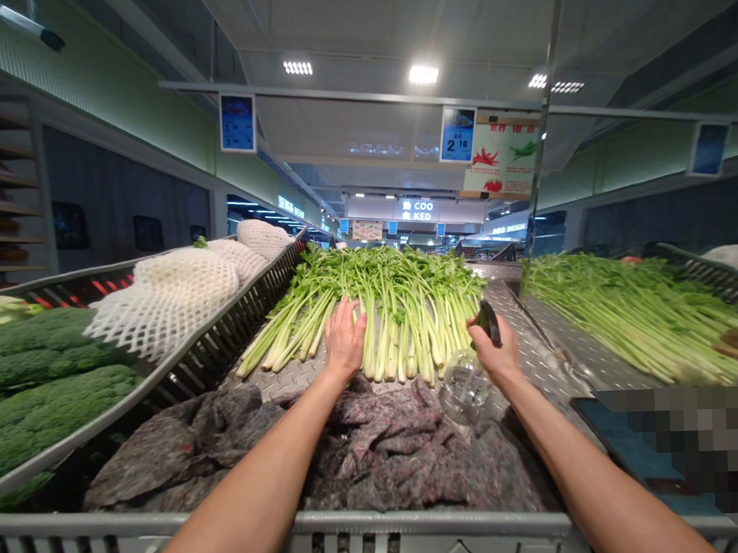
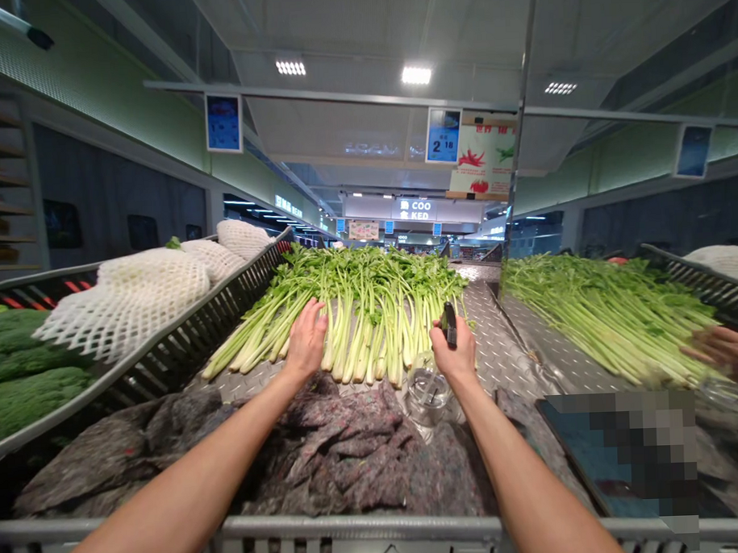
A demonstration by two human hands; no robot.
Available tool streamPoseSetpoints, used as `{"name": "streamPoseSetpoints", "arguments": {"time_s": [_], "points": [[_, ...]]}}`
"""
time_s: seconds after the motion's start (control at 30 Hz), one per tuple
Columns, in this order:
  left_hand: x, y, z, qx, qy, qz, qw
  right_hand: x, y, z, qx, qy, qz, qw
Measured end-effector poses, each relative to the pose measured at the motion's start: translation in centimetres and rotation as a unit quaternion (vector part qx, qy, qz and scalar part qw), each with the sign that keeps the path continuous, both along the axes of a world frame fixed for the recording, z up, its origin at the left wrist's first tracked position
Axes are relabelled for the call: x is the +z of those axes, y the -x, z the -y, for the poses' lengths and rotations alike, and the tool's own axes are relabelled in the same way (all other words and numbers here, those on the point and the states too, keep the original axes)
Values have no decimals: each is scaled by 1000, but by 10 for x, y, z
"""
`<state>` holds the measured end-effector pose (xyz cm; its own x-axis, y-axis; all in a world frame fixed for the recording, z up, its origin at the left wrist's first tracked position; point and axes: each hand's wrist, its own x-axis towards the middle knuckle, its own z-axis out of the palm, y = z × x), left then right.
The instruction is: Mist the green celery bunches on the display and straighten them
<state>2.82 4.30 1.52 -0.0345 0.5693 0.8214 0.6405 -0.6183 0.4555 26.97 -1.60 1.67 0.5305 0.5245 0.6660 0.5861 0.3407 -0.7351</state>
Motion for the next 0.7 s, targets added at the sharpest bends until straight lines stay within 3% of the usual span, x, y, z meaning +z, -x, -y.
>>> {"name": "streamPoseSetpoints", "arguments": {"time_s": [0.1,0.43,0.7], "points": [[-1,0,-1,-2,0,2,1000,1,0,-1,22,-11,-14,1000],[1,-1,2,-4,5,5,1000,8,-1,7,-47,-48,-14,998],[2,0,1,2,5,-1,1000,7,-2,2,1,-24,-37,999]]}}
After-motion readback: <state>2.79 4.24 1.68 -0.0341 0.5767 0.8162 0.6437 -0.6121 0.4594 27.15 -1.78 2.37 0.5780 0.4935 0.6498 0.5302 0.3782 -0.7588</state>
